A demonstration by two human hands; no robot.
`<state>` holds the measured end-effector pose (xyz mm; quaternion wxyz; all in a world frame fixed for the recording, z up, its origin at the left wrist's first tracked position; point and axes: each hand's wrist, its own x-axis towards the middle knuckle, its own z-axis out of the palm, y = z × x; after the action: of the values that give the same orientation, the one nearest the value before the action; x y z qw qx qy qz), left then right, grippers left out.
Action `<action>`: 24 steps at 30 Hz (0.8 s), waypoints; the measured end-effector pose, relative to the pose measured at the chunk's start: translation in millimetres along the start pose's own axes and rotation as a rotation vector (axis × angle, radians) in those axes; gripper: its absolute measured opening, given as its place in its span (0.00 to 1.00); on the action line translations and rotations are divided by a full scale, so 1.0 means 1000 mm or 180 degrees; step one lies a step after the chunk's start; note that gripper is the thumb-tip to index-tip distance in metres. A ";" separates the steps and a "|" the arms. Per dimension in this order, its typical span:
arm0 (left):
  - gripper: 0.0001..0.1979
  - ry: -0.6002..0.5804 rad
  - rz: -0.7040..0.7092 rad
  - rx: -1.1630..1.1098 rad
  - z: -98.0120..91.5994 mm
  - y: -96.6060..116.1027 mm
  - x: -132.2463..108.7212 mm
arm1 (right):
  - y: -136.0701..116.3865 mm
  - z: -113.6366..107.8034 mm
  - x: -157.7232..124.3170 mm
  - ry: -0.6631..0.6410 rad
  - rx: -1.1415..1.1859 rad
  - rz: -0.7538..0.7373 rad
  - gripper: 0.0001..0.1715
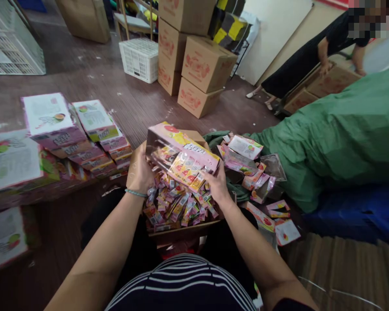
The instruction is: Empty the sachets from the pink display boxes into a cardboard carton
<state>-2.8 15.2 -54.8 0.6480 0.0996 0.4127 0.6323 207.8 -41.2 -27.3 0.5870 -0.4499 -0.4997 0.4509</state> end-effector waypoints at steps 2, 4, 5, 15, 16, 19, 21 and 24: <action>0.27 -0.0091 0.0110 -0.0014 -0.004 0.016 0.001 | -0.005 -0.008 0.012 -0.0365 -0.0062 -0.0004 0.44; 0.27 -0.0242 -0.0038 0.0086 -0.007 0.025 -0.001 | -0.008 -0.014 0.025 -0.0492 -0.0269 -0.0033 0.47; 0.28 -0.0213 -0.0183 0.0188 -0.009 0.026 -0.002 | -0.010 -0.016 0.032 -0.0460 -0.0392 -0.0082 0.47; 0.38 -0.0243 -0.0455 0.0870 -0.018 0.023 -0.019 | -0.033 0.001 0.078 -0.0222 -0.1538 -0.0412 0.50; 0.39 -0.0262 -0.0394 0.0921 -0.017 0.024 -0.022 | -0.033 0.001 0.081 -0.0183 -0.1538 -0.0375 0.50; 0.38 -0.0312 0.0048 0.1117 -0.016 0.029 -0.032 | -0.028 -0.003 0.087 -0.0167 -0.1161 -0.0243 0.47; 0.36 -0.0535 0.0170 0.1369 -0.017 0.032 -0.038 | -0.023 -0.007 0.088 -0.0162 -0.0656 0.0094 0.46; 0.29 -0.0705 0.0224 0.1330 -0.020 0.037 -0.043 | -0.014 -0.014 0.082 -0.0007 -0.0052 0.0427 0.45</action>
<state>-37.3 -24.9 -25.3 0.6322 0.3147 0.4573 0.5406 231.0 35.3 0.0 0.5512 -0.4868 -0.4727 0.4856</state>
